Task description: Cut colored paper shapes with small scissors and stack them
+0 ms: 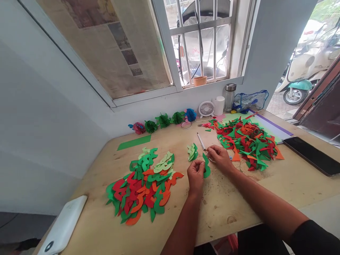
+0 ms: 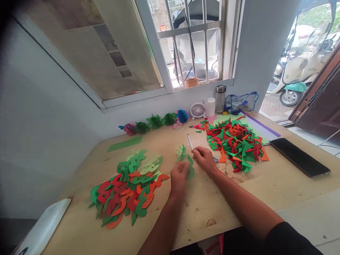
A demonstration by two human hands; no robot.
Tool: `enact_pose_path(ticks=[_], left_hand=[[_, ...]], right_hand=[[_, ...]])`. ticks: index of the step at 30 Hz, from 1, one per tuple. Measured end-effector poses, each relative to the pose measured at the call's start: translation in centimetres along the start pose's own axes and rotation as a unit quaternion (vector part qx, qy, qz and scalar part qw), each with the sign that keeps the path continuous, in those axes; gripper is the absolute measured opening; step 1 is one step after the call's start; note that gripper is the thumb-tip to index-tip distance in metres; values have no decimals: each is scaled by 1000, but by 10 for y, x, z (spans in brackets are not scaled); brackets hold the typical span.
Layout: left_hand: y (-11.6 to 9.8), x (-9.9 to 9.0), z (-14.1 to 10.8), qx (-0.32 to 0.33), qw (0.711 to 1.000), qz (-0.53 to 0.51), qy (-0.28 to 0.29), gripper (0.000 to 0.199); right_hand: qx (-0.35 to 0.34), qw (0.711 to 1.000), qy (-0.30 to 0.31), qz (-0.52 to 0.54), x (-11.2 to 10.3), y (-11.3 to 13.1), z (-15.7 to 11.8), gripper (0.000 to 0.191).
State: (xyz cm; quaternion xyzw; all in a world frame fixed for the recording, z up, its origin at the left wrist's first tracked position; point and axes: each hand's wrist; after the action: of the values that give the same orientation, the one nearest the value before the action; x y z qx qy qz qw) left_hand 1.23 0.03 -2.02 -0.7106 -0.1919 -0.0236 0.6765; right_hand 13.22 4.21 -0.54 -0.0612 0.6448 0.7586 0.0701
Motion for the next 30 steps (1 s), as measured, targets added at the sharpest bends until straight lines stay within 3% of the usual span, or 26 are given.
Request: enact_pose_path(ticks=[4,12,14,16,18,21,23,25,30], left_hand=[[0,0,1,-3,1000,-3,-11,23],[2,0,3,6,999,-14,-44,22],[3,0,3,13,999,-13,-46,20],[3,0,4,22,999,-3,-44,18],[3,-1,4,36,998,16,-41,17],[2,-3,4,60,996,50,-35,15],[0,-6,4,72,993,81,-34,13],[-2,-10,3,83,987,132,-36,10],[-7,-16,-1,141,931,334,-46,6]], right_hand=[[5,999,-40,18,-5,5,1,30],[11,979,-195,63,-30,6,18,29],[16,987,-158,-2,-36,5,22,29],[7,985,-90,-145,-40,5,23,25],[-6,947,-15,-320,-42,5,22,20],[-33,860,78,-504,-40,5,17,20],[-47,817,116,-562,-39,5,14,24],[-54,794,134,-590,-38,6,12,24],[-64,778,145,-607,-37,10,6,20]])
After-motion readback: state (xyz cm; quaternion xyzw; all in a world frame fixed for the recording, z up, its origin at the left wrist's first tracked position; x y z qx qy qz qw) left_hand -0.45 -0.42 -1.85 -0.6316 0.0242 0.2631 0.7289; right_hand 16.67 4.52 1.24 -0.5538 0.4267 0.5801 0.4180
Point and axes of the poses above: each hand's wrist, its own z-axis towards the middle knuckle, its own x-axis out of the palm, y = z × x, and after that the axes turned 4 degrees about -z, right-handed
